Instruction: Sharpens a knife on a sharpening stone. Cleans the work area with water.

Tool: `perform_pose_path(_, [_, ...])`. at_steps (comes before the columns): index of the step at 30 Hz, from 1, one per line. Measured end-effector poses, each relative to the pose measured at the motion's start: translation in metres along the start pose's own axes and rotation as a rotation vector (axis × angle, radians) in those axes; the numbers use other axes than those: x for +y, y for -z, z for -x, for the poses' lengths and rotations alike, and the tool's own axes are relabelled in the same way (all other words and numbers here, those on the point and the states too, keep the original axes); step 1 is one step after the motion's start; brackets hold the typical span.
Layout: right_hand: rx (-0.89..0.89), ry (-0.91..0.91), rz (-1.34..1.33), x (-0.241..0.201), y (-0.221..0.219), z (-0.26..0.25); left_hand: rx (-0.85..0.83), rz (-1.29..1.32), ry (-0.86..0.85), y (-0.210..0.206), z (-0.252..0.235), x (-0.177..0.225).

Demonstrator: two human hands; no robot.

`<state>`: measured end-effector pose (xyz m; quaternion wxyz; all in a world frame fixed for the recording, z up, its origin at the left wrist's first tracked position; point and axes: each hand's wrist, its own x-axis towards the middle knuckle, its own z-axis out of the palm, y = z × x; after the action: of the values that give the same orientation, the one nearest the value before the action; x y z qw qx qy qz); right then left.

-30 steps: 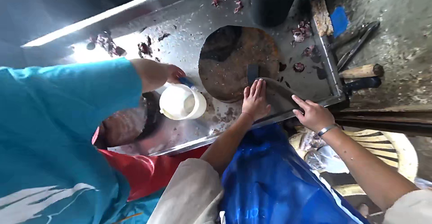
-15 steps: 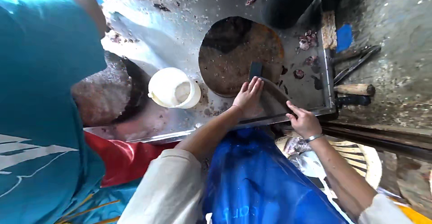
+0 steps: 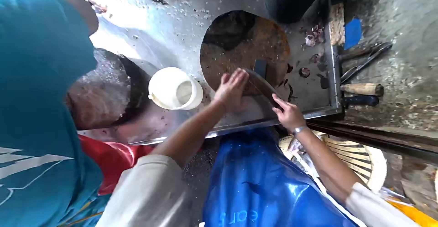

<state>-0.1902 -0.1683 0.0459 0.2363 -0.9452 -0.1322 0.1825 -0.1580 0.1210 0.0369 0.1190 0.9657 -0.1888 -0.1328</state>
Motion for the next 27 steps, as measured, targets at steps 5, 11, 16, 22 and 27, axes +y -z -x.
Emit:
perform_pose_path(5, [-0.043,-0.096,0.103,0.039,0.035,0.035,-0.023,0.035,-0.006,-0.022,-0.016,0.065])
perform_pose_path(11, [-0.088,0.107,-0.086,-0.034,-0.005,-0.063,0.027,0.056,0.143,0.011,0.016,-0.046])
perform_pose_path(16, [-0.182,0.098,-0.058,-0.046,0.006,-0.089,0.049,0.023,0.204,0.018,0.011,-0.059])
perform_pose_path(22, [-0.059,0.198,-0.106,0.028,0.019,-0.035,0.111,0.014,0.172,-0.006,0.001,0.021])
perform_pose_path(27, [-0.091,0.146,-0.056,0.011,0.013,-0.049,0.145,0.051,0.206,-0.014,0.004,0.005])
